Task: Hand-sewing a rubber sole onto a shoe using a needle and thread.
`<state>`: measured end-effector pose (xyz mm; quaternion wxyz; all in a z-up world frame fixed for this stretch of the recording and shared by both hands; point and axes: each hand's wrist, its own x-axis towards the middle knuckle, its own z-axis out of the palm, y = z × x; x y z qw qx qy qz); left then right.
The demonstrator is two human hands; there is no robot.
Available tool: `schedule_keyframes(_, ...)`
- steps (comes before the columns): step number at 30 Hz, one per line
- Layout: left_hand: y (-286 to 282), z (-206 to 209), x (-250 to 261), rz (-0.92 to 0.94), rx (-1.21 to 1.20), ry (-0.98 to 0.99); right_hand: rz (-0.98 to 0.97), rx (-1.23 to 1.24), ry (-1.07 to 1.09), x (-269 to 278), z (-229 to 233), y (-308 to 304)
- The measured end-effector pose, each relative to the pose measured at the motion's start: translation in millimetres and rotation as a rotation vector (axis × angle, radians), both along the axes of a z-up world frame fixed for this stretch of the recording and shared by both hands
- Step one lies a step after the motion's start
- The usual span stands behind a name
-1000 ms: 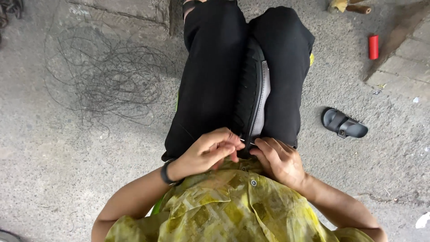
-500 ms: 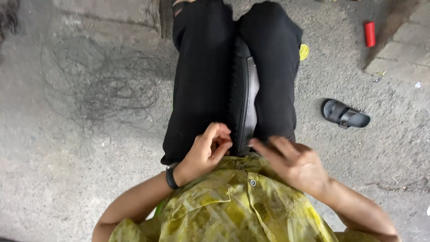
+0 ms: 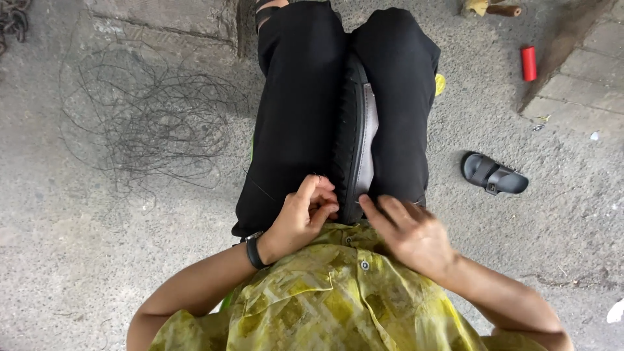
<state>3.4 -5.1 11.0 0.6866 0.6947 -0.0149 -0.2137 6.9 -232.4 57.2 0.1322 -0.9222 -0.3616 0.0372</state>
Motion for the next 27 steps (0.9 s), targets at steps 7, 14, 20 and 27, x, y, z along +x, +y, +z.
schedule_keyframes(7, 3, -4, -4, 0.116, -0.05, 0.019, -0.05, 0.276, -0.06, 4, -9, 22)
schedule_keyframes(14, 4, 0, 5, -0.1, -0.028, 0.036, -0.027, 0.16, -0.114, 0, -5, 1)
schedule_keyframes(20, 9, 33, 19, -0.15, 0.176, -0.173, -0.101, -0.322, -0.008, 16, 47, -49)
schedule_keyframes(27, 22, 33, 18, 0.009, 0.69, -0.857, -0.043, 0.107, 0.018, 16, 22, -3)
